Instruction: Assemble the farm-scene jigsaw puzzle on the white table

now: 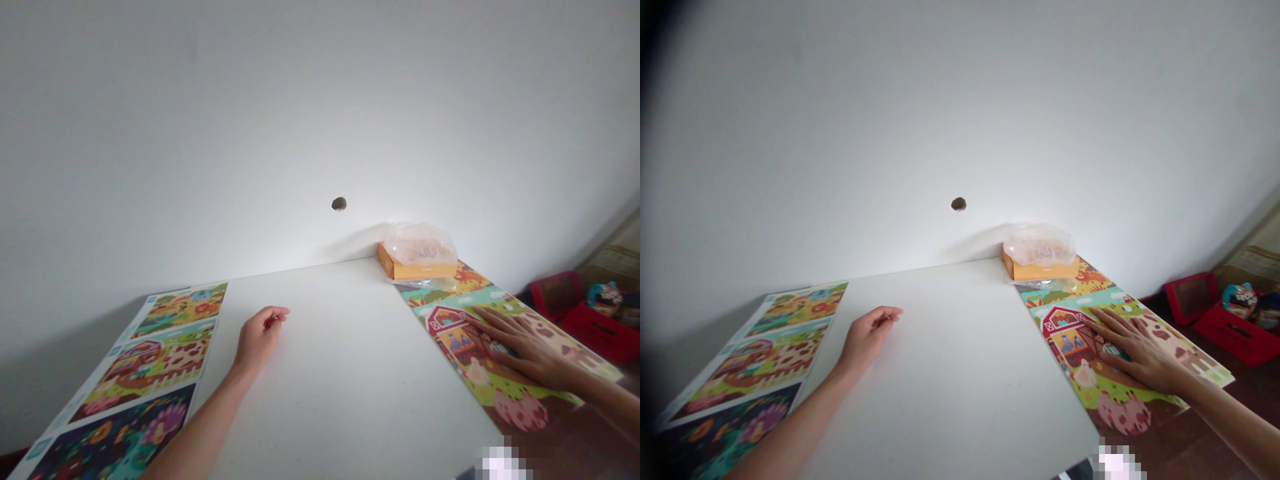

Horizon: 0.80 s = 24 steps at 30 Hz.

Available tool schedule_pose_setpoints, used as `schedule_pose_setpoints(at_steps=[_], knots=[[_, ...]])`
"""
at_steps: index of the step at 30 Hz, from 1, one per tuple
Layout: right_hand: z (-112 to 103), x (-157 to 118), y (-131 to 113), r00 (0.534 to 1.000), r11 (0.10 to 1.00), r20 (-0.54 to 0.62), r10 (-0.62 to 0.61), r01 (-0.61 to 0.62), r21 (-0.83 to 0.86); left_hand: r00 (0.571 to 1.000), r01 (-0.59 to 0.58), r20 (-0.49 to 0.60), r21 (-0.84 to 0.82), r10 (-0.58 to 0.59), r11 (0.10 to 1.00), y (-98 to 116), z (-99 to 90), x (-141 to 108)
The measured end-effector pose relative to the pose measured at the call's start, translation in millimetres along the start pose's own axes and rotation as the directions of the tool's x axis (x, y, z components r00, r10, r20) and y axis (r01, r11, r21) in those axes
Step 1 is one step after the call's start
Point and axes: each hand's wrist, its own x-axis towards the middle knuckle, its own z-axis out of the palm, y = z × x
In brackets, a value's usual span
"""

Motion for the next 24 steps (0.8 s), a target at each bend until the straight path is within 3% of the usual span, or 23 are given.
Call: schedule_pose_setpoints(at_steps=[4,7,9,11,13,17,19,24], knots=[[8.5,7.3,7.8,0.999,0.999,-0.044,-0.014,0.016,0.030,1.000,0.003,0.002,-0.013,-0.003,1.000,-2.6,0.4,0.7],[5.9,37.8,7.7,0.965,0.991,-0.233,0.117,-0.097,0.096,1.000,0.003,-0.003,-0.024,-0.003,1.000,-3.6,0.2,1.0],[-6.9,70.1,1.4,0.849,0.960,-0.448,0.281,-0.237,0.153,1.000,0.005,-0.005,-0.039,-0.005,0.999,-3.2,-0.2,0.8],[-25.9,106.3,-7.9,0.749,0.931,-0.553,0.364,-0.311,0.192,1.000,0.007,-0.005,-0.054,-0.007,0.999,-1.8,-0.9,0.2],[-43.9,140.6,-16.5,0.758,0.940,-0.558,0.338,-0.303,0.159,1.000,0.003,-0.007,-0.061,-0.004,0.998,0.3,-1.6,-0.6],[-54.9,190.9,-21.9,0.900,0.966,-0.352,0.257,-0.253,0.057,1.000,0.011,-0.015,-0.053,-0.011,0.999,4.5,-2.7,-2.0],[-49.3,205.3,-19.7,0.934,0.971,-0.266,0.238,-0.232,0.053,1.000,0.018,-0.014,-0.053,-0.018,0.998,5.8,-2.9,-2.3],[-35.4,215.6,-14.3,0.937,0.973,-0.260,0.232,-0.226,0.054,1.000,0.022,-0.005,-0.038,-0.023,0.999,6.9,-3.1,-2.2]])
